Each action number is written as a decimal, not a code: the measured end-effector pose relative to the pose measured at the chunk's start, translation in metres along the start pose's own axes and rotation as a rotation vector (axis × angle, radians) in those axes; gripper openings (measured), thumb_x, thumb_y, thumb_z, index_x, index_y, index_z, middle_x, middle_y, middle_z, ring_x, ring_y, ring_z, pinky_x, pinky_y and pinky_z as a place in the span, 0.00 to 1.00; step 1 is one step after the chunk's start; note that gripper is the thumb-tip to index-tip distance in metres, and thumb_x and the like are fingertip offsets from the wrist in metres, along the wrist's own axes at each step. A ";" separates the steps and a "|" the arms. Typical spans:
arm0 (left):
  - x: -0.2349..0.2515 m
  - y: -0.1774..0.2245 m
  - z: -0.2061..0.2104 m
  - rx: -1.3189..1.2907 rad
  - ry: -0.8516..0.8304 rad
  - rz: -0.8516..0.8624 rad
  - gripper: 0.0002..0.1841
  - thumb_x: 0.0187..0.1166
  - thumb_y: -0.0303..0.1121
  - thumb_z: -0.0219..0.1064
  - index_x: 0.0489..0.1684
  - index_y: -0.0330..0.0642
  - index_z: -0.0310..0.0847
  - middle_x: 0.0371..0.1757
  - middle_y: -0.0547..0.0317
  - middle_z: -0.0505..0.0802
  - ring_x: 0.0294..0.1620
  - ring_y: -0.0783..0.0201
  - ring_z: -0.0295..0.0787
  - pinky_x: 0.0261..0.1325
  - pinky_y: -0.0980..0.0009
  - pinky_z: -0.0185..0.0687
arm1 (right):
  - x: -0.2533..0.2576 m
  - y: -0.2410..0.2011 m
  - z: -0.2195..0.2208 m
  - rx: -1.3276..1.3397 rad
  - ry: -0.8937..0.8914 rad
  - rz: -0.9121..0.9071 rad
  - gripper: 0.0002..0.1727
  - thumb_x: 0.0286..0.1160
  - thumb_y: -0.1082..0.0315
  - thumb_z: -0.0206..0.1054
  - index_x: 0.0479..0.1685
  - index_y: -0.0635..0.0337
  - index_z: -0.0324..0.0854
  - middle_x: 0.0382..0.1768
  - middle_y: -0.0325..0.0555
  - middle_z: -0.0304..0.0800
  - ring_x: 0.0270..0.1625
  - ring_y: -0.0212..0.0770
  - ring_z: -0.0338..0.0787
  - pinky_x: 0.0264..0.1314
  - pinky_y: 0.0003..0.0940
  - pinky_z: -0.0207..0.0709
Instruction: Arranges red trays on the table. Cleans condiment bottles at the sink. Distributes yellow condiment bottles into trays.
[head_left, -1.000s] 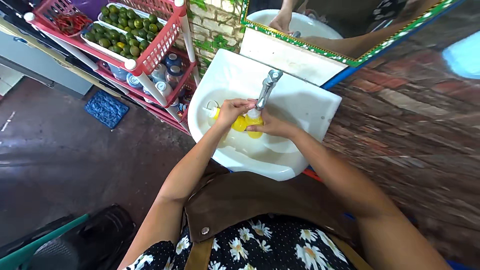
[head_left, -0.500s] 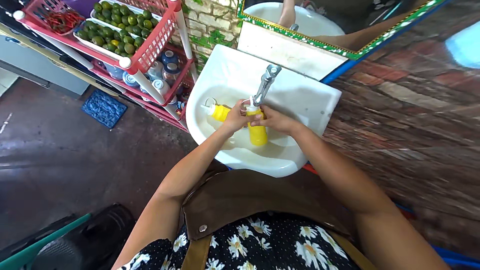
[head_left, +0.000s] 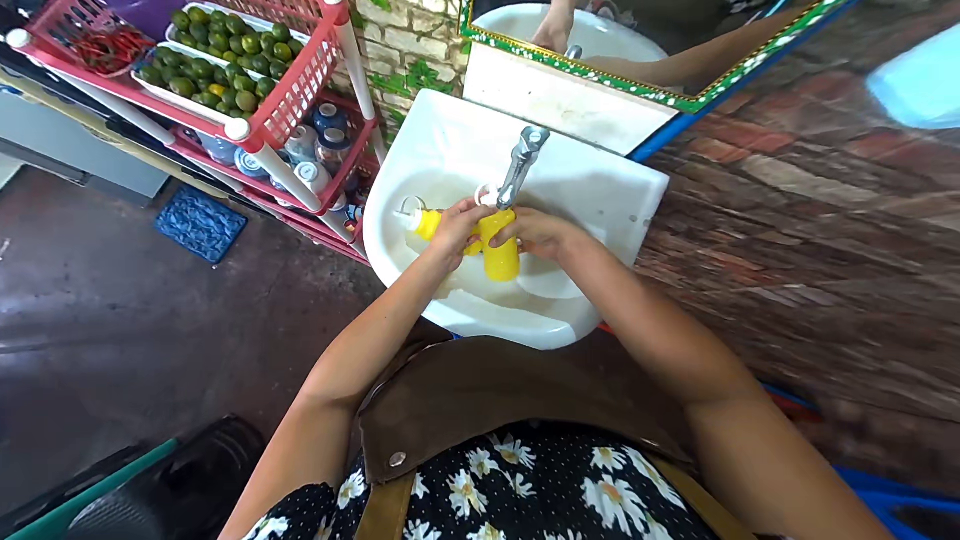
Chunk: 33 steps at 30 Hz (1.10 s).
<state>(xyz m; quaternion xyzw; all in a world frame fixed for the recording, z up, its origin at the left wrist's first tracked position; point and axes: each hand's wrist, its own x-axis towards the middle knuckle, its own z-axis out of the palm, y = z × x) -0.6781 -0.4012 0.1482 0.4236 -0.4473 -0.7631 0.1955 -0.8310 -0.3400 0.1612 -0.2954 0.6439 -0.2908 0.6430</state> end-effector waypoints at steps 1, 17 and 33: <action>0.000 -0.002 0.005 0.010 -0.001 -0.004 0.17 0.81 0.32 0.69 0.65 0.38 0.80 0.55 0.52 0.89 0.52 0.63 0.84 0.56 0.63 0.80 | 0.002 -0.001 0.002 -0.022 -0.026 -0.023 0.27 0.62 0.83 0.69 0.65 0.62 0.76 0.49 0.49 0.87 0.46 0.39 0.88 0.47 0.37 0.84; 0.007 0.007 0.006 -0.140 0.009 -0.012 0.22 0.93 0.47 0.53 0.72 0.40 0.70 0.50 0.50 0.90 0.46 0.62 0.90 0.48 0.65 0.88 | -0.001 0.027 -0.021 -0.270 -0.169 -0.167 0.42 0.93 0.51 0.53 0.96 0.55 0.31 0.83 0.59 0.68 0.75 0.48 0.82 0.73 0.46 0.81; -0.018 -0.006 0.009 -0.027 -0.075 -0.098 0.31 0.94 0.44 0.52 0.95 0.67 0.44 0.72 0.41 0.81 0.55 0.54 0.86 0.58 0.56 0.83 | 0.006 0.030 -0.016 0.116 0.058 0.109 0.50 0.83 0.25 0.23 0.63 0.59 0.76 0.34 0.52 0.91 0.31 0.48 0.94 0.32 0.43 0.89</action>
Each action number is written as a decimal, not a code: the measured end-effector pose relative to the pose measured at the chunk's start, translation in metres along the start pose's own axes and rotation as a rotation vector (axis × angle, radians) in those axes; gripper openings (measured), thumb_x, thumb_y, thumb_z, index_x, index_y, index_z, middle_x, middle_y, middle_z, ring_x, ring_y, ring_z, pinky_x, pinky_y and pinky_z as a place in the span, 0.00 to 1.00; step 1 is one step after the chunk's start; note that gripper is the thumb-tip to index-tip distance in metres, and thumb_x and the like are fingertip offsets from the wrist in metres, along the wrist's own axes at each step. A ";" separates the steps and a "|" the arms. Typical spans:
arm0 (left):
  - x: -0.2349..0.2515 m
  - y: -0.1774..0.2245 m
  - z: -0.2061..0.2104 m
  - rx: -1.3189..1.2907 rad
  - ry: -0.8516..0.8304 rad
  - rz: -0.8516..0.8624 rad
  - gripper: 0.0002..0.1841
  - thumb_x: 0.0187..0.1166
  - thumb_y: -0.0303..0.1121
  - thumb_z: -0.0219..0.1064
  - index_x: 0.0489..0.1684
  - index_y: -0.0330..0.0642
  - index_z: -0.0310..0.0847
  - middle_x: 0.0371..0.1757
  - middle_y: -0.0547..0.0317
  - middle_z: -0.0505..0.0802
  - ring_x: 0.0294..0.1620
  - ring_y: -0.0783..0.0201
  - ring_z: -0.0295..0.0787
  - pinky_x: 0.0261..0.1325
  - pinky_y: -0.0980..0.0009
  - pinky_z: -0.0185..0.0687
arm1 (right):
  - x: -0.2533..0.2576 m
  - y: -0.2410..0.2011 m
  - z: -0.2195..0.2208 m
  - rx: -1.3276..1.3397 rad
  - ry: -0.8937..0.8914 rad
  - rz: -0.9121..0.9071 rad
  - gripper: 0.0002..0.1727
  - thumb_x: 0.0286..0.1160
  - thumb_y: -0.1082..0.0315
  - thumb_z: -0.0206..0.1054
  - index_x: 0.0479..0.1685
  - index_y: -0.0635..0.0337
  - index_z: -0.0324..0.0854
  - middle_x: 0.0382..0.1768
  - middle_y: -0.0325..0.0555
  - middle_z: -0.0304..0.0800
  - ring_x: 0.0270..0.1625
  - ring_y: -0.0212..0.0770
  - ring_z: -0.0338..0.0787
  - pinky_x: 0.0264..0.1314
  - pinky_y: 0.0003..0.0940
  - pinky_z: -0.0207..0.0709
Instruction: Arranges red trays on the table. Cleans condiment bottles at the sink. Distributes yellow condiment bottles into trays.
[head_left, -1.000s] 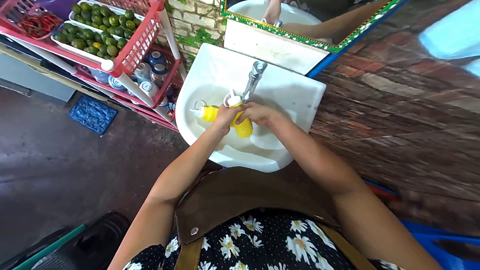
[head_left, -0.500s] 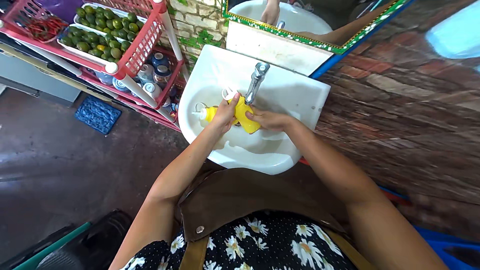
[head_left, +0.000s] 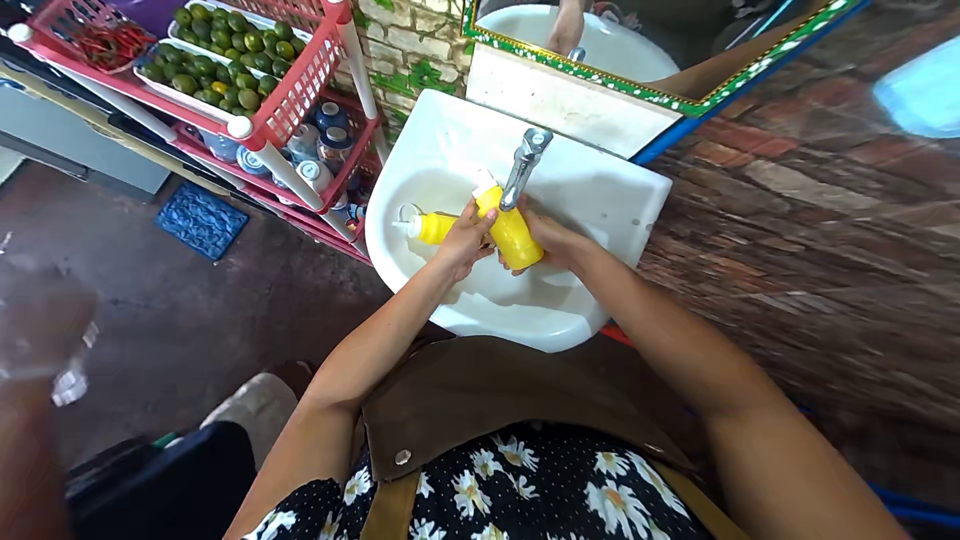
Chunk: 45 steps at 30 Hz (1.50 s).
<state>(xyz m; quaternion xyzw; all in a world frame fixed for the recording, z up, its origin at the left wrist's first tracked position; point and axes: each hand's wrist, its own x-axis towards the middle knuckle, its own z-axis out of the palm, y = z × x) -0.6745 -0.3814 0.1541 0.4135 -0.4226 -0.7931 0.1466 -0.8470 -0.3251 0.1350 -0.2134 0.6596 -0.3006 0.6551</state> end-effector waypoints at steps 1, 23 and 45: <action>0.002 -0.002 0.001 -0.018 0.011 -0.002 0.30 0.94 0.47 0.49 0.94 0.67 0.46 0.71 0.42 0.82 0.52 0.54 0.87 0.54 0.57 0.84 | -0.001 -0.003 0.000 -0.001 -0.010 0.013 0.50 0.82 0.25 0.22 0.64 0.59 0.76 0.34 0.53 0.91 0.32 0.49 0.94 0.32 0.44 0.89; 0.002 -0.014 -0.003 0.001 0.016 0.104 0.28 0.91 0.52 0.54 0.84 0.50 0.63 0.66 0.42 0.85 0.57 0.51 0.88 0.55 0.53 0.87 | -0.015 0.012 0.001 -0.140 -0.018 -0.178 0.48 0.84 0.28 0.20 0.86 0.51 0.64 0.69 0.54 0.84 0.69 0.49 0.85 0.69 0.50 0.79; -0.017 0.025 -0.063 1.103 0.086 0.598 0.28 0.61 0.35 0.87 0.64 0.39 0.87 0.61 0.37 0.89 0.62 0.40 0.87 0.67 0.41 0.80 | -0.057 -0.001 -0.006 -0.564 -0.098 -0.477 0.40 0.59 0.70 0.81 0.77 0.69 0.70 0.64 0.58 0.86 0.63 0.40 0.88 0.68 0.39 0.83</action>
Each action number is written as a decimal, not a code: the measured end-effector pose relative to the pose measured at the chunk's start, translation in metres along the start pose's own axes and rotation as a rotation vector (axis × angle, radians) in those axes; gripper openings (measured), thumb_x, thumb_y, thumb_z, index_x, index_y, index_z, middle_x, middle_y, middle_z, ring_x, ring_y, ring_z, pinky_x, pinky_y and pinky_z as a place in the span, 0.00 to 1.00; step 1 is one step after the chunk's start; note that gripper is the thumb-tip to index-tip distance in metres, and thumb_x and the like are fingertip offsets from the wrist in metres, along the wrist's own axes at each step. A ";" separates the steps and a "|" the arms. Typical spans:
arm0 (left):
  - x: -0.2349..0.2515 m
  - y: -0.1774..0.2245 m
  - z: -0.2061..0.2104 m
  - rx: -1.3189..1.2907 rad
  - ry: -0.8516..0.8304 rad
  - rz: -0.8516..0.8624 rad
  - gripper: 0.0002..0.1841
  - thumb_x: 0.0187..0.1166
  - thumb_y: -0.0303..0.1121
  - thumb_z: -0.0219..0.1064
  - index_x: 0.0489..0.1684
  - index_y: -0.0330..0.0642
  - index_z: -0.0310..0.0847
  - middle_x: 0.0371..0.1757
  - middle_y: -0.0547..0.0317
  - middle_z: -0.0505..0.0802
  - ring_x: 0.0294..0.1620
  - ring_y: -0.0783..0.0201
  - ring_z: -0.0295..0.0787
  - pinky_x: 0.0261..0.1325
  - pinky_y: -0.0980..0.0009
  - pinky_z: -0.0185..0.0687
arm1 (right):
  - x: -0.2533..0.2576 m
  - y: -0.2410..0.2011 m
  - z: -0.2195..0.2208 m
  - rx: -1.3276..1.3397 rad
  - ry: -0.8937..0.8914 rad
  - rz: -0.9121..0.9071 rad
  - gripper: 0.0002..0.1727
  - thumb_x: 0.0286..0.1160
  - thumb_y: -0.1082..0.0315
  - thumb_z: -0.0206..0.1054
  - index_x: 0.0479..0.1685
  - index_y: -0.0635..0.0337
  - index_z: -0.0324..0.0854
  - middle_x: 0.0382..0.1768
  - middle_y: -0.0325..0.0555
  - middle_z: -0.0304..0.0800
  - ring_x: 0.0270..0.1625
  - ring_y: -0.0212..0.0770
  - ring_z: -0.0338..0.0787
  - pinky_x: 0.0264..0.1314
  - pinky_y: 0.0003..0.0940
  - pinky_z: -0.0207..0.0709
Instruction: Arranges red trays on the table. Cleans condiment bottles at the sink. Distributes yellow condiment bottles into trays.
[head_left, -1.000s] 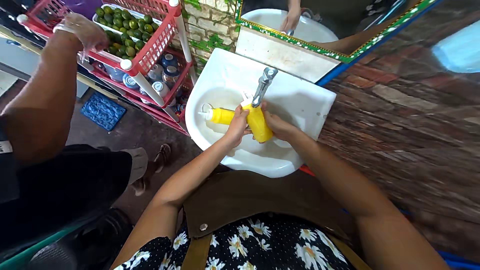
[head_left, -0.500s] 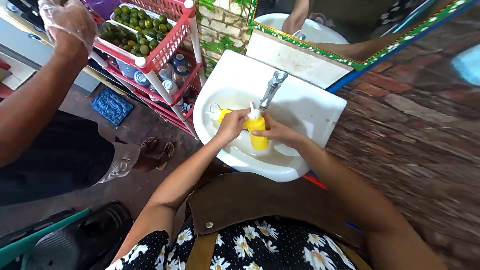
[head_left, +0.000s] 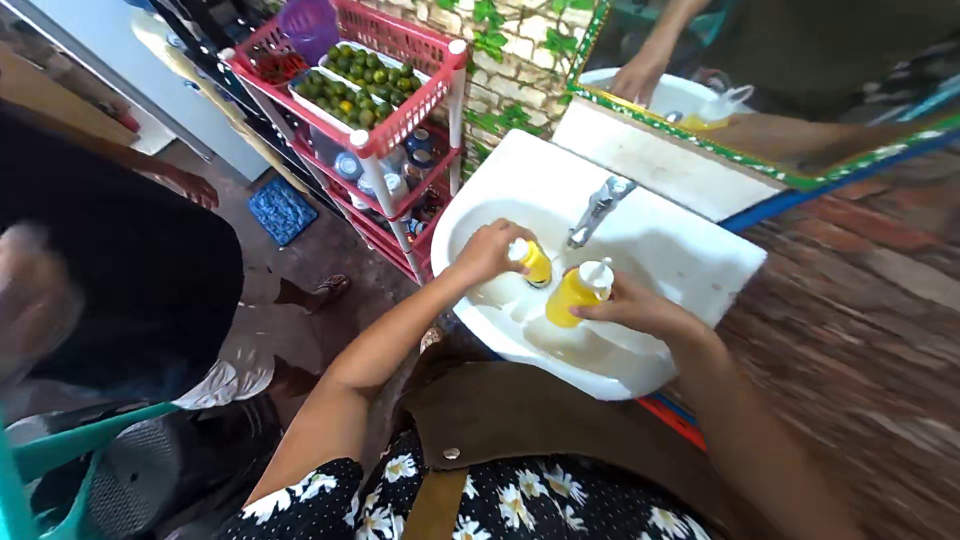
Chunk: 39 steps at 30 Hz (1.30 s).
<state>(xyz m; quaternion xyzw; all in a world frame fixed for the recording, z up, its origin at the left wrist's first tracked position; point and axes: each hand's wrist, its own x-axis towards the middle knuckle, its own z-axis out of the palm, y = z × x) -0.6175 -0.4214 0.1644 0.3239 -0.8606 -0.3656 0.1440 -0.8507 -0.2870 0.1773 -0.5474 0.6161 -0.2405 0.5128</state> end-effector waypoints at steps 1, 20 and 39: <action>0.002 0.003 0.006 -0.069 0.026 0.011 0.27 0.61 0.34 0.87 0.62 0.38 0.88 0.61 0.37 0.88 0.60 0.41 0.88 0.64 0.43 0.83 | -0.004 0.001 -0.001 0.017 0.038 0.003 0.39 0.60 0.71 0.81 0.76 0.69 0.70 0.63 0.57 0.86 0.62 0.40 0.89 0.67 0.38 0.84; 0.029 0.020 0.025 -0.881 -0.247 -0.278 0.23 0.86 0.28 0.45 0.78 0.34 0.70 0.70 0.44 0.82 0.49 0.61 0.89 0.52 0.61 0.89 | 0.009 0.024 0.017 -0.026 0.144 -0.006 0.57 0.46 0.79 0.82 0.89 0.63 0.58 0.91 0.59 0.54 0.85 0.52 0.69 0.80 0.50 0.71; 0.052 0.006 0.016 -1.127 -0.544 -0.363 0.18 0.95 0.32 0.45 0.74 0.36 0.72 0.55 0.51 0.92 0.48 0.59 0.95 0.53 0.62 0.93 | 0.011 0.016 0.019 0.030 0.179 0.131 0.48 0.50 0.79 0.80 0.81 0.63 0.65 0.69 0.63 0.81 0.69 0.53 0.83 0.71 0.52 0.78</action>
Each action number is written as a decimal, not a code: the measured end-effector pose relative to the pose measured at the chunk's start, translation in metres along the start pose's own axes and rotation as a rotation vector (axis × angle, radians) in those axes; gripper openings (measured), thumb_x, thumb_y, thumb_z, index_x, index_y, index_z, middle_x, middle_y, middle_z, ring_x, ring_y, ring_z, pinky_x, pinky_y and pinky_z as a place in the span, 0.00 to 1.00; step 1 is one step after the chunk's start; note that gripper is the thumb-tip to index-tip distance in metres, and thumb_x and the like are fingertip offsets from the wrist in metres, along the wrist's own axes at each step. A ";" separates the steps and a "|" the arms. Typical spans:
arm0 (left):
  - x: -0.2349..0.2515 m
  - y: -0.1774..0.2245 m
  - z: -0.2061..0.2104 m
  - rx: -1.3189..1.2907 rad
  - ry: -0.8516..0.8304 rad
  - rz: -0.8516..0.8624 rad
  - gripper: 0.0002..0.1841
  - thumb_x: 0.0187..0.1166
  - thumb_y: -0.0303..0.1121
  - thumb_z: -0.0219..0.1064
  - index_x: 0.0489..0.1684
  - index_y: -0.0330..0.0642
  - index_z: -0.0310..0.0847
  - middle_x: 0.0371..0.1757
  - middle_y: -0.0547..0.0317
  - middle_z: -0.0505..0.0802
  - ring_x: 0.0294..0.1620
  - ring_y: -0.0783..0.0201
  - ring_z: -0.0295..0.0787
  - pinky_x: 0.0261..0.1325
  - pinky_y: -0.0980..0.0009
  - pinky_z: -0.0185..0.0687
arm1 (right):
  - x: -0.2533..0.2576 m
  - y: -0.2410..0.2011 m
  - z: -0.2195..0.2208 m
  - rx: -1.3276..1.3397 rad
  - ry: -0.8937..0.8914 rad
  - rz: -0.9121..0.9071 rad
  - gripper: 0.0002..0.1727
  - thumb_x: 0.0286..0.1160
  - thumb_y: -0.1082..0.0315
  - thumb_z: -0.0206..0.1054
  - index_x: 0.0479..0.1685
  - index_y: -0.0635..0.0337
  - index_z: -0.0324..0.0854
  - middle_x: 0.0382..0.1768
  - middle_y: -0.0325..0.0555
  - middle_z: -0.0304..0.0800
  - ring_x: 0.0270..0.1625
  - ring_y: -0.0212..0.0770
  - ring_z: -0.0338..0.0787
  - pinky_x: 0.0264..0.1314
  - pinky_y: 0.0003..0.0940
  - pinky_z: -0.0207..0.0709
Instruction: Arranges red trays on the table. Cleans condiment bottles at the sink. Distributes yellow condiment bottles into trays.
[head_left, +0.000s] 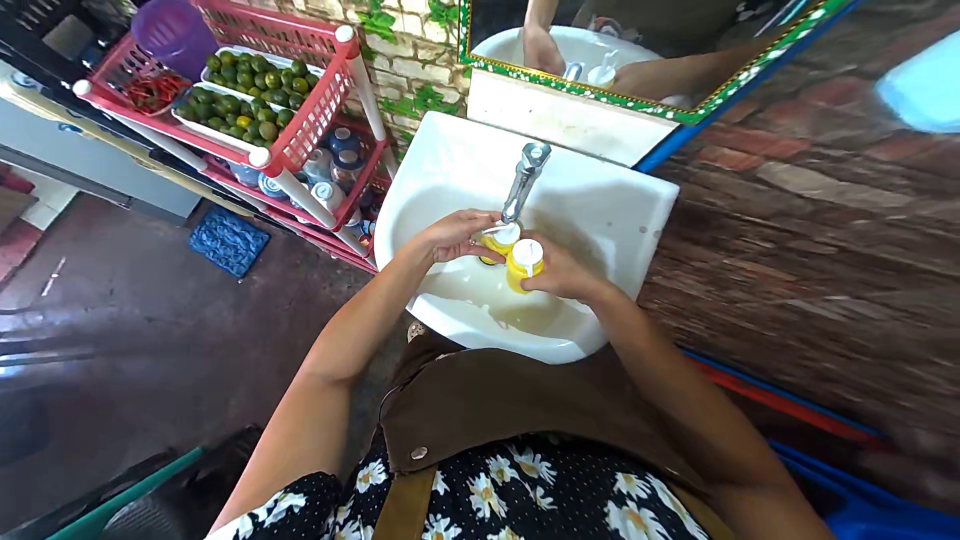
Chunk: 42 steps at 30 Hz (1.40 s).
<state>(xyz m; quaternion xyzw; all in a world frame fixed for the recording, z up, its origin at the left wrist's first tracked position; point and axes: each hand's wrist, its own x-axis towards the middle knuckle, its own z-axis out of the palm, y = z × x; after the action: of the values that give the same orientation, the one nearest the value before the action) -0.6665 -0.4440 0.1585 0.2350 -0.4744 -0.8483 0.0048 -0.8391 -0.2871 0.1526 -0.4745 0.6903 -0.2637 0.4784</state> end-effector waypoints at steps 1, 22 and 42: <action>0.000 0.001 0.002 0.025 0.022 0.000 0.18 0.95 0.32 0.46 0.73 0.35 0.73 0.55 0.51 0.92 0.47 0.60 0.95 0.52 0.63 0.93 | 0.000 0.000 0.000 -0.012 0.002 -0.005 0.47 0.50 0.79 0.81 0.81 0.63 0.65 0.69 0.63 0.81 0.69 0.53 0.84 0.70 0.53 0.78; -0.008 -0.032 0.034 0.137 0.256 0.173 0.20 0.86 0.25 0.59 0.75 0.45 0.69 0.67 0.52 0.85 0.47 0.66 0.89 0.49 0.69 0.88 | -0.002 -0.002 0.000 0.128 -0.003 0.049 0.49 0.51 0.86 0.77 0.83 0.62 0.62 0.66 0.63 0.82 0.66 0.52 0.85 0.67 0.50 0.81; 0.006 -0.026 0.018 0.439 0.131 0.119 0.33 0.79 0.27 0.71 0.85 0.42 0.63 0.70 0.48 0.86 0.61 0.60 0.88 0.62 0.61 0.86 | -0.013 -0.004 -0.003 0.205 -0.109 0.043 0.52 0.53 0.88 0.75 0.87 0.59 0.58 0.69 0.60 0.81 0.67 0.47 0.85 0.68 0.43 0.81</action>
<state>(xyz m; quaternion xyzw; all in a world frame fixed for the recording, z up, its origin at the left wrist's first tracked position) -0.6735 -0.4170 0.1433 0.2567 -0.6590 -0.7061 0.0343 -0.8394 -0.2770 0.1623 -0.4218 0.6428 -0.2962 0.5666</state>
